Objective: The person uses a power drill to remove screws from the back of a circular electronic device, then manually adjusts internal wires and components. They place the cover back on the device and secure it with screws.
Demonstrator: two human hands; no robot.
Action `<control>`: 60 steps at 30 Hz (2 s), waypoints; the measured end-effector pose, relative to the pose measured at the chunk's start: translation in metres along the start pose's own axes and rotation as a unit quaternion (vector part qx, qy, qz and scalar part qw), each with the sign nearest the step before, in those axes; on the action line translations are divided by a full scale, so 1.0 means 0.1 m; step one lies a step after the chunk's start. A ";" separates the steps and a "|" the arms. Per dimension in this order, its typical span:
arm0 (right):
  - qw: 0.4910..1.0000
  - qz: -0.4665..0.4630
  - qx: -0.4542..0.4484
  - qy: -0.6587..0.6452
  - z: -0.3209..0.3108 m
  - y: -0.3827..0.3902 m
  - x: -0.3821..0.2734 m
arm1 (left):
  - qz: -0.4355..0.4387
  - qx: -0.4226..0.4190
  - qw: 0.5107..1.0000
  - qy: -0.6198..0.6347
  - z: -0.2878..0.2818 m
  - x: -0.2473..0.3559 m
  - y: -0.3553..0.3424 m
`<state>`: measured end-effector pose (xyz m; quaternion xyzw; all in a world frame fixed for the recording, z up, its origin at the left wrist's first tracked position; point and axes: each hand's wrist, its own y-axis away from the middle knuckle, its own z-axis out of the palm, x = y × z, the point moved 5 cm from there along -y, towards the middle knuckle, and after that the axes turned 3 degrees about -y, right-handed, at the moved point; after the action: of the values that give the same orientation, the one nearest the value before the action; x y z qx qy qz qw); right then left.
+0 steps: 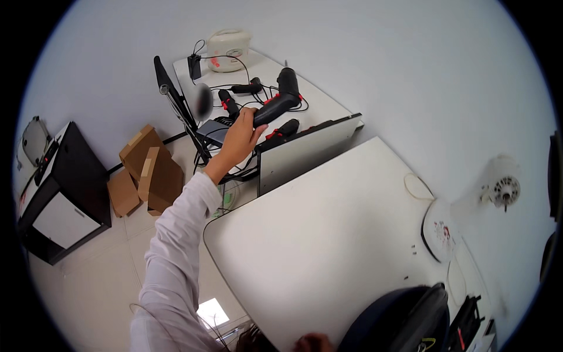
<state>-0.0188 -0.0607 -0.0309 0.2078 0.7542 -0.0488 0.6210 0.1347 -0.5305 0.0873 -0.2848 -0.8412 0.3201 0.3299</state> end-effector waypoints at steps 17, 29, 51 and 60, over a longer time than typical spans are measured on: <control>0.797 -0.153 0.181 -0.555 -0.09 -1.89 -0.96 | 0.466 -0.198 0.851 -0.141 -0.87 1.30 1.46; 0.757 -0.027 0.087 -0.647 0.10 -2.10 -1.11 | 0.478 -0.222 0.809 -0.260 -0.78 1.28 1.52; 0.792 -0.263 0.005 -0.551 0.01 -1.91 -2.10 | 0.381 -0.229 0.895 -0.048 -0.82 1.15 1.12; 0.780 -0.324 0.132 -0.519 -0.51 -1.75 -2.44 | 0.342 -0.231 0.899 -0.146 -0.88 0.91 1.25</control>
<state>-0.0964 -0.2640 0.1819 -0.0253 0.3268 -0.4464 0.8326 0.1771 -0.3579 0.0814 -0.5730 -0.7812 0.2478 -0.0011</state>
